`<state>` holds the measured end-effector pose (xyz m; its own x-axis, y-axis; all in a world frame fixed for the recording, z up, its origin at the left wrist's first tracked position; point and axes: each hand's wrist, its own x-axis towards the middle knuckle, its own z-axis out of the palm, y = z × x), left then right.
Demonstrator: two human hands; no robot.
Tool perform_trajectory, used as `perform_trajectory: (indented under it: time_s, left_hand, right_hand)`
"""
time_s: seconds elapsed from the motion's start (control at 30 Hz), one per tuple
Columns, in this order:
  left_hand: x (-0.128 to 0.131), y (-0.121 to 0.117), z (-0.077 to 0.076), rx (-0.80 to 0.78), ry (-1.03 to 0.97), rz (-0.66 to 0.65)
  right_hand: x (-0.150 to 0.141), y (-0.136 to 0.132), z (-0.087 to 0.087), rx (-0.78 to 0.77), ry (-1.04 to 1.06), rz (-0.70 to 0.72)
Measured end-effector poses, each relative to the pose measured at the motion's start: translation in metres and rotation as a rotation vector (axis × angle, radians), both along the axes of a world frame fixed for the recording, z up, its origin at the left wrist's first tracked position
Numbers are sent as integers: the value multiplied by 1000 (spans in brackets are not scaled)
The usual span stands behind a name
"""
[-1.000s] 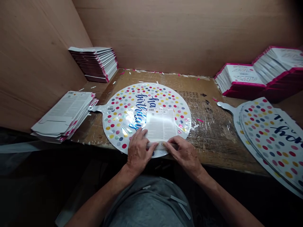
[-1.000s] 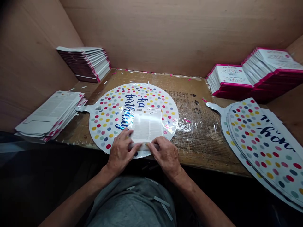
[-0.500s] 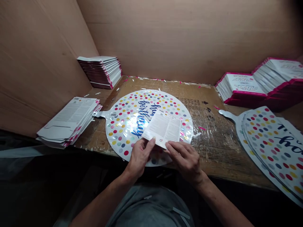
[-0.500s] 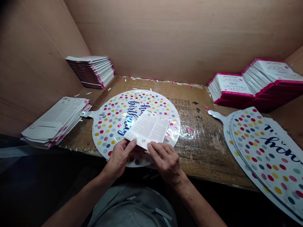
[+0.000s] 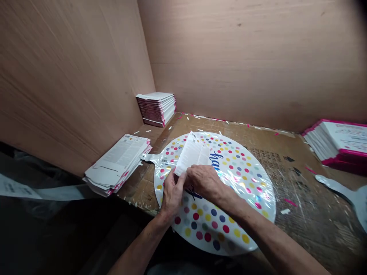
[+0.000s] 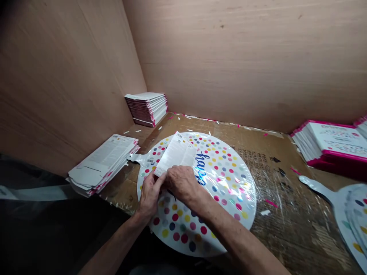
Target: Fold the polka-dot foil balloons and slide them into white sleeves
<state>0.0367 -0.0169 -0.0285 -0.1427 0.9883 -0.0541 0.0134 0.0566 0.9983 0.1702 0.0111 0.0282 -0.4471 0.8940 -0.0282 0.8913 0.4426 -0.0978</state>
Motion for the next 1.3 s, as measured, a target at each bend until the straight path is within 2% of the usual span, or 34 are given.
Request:
perform_trajectory:
  time_s: [0.1,0.17,0.2,0.3,0.37,0.4,0.47,0.53,0.6,0.67,0.7,0.73,0.77,0.8,0.87,0.9,0.97,1.1,1.2,1.3]
  left_hand:
    - [-33,26,9,17,-28,42]
    - [-54,54,22,46,-76,113]
    - [-63,73,31,65,-105,152]
    - [-85,142,67,87,-181,216]
    - [-94,195,94,77,-150,248]
    - [-97,220,107,75,-136,261]
    - [-102,259,125,53,-81,266]
    - [-106,274,130,31,1,277]
    - [-108,254,119,29,95,288]
    - [-107,200,94,35,285,267]
    - [-105,165,79,66,607,200]
    - [-102,127,64,27,906,144]
    - [-99,89,50,-69,1120,64]
    - [-94,56,37,-186,1248,12]
    - [-84,7,19,-342,1319,-41]
    - [-79,-7,13,-381,1315,-46]
    - [-71,-15,9,-386,1253,-57]
    - [-62,-3,14,-304,1094,-87]
    - [-65,-1,14,-244,1055,-96]
    - [-75,2,14,-127,928,-117]
  right_hand:
    - [-8,13,-7,91,342,30]
    - [-18,6,-24,136,577,14]
    - [-25,-2,-35,78,635,69]
    - [-41,-28,-65,-284,524,277]
    - [-44,-36,-76,-459,423,304]
    - [-42,-35,-77,-487,399,284]
    - [-36,-28,-71,-447,413,211]
    - [-31,-14,-58,-383,447,168]
    - [-33,4,-43,-342,422,177]
    - [-42,22,-32,-276,337,144]
    - [-49,30,-29,-244,300,107]
    - [-56,38,-26,-223,276,76]
    - [-63,44,-25,-214,267,55]
    - [-71,49,-25,-211,266,45]
    - [-89,57,-25,-175,248,25]
    - [-98,60,-25,-145,212,3]
    - [-118,62,-24,-104,112,-42]
    - [-145,62,-21,-141,44,-88]
    - [-142,63,-18,-142,87,-135]
    - [-118,69,-19,-123,125,-196]
